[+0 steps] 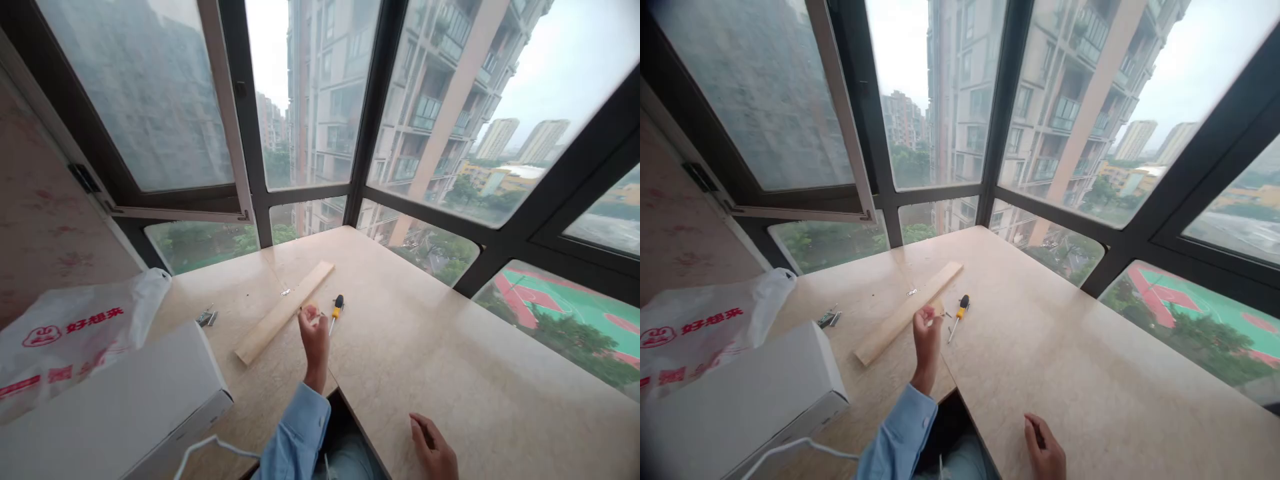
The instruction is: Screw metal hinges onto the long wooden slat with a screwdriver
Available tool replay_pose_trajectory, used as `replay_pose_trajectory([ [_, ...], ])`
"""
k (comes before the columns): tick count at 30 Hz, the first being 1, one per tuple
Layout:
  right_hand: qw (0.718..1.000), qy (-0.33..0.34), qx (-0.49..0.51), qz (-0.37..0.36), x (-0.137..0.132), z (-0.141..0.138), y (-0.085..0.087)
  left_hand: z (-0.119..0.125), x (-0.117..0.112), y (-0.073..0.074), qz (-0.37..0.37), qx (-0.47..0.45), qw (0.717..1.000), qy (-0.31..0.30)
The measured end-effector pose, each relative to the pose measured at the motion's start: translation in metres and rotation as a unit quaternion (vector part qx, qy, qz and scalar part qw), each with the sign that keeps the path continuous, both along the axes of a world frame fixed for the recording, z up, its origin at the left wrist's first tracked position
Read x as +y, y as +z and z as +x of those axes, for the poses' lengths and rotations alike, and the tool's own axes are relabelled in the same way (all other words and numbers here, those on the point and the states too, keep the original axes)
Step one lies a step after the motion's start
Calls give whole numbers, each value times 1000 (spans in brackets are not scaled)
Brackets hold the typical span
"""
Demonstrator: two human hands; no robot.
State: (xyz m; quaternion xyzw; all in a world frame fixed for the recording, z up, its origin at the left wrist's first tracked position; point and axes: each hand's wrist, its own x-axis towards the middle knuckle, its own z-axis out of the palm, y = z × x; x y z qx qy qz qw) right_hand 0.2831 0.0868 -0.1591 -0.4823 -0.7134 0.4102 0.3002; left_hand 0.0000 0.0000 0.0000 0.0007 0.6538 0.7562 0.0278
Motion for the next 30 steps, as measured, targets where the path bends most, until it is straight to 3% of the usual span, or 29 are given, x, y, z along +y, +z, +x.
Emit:
replay_pose_trajectory([
  [3, 1000, 2, -8, 6, 0, 1, -3, -43, 5, 7, -48, 11, 996, 78],
  [6, 1000, 6, -6, 9, -1, 1, -2, -81, 6, 7, -240, 39, 968, 70],
  [8, 1000, 11, -2, 9, -2, 0, 0, -104, 3, 1, -385, 57, 921, 0],
  [11, 1000, 13, -1, 12, -4, 1, 0, -134, -10, -16, -555, 93, 813, -149],
  [14, 1000, 7, -6, 21, -3, 1, -4, -156, -30, -39, -635, 104, 724, -249],
  [17, 999, 9, -11, 29, 0, 2, -10, -170, -51, -61, -667, 109, 679, -288],
  [23, 999, 8, -16, 46, 1, 3, -14, -183, -71, -88, -663, 163, 682, -262],
  [30, 998, 6, -29, 48, -5, -1, -5, -177, -64, -90, -630, 229, 719, -182],
])
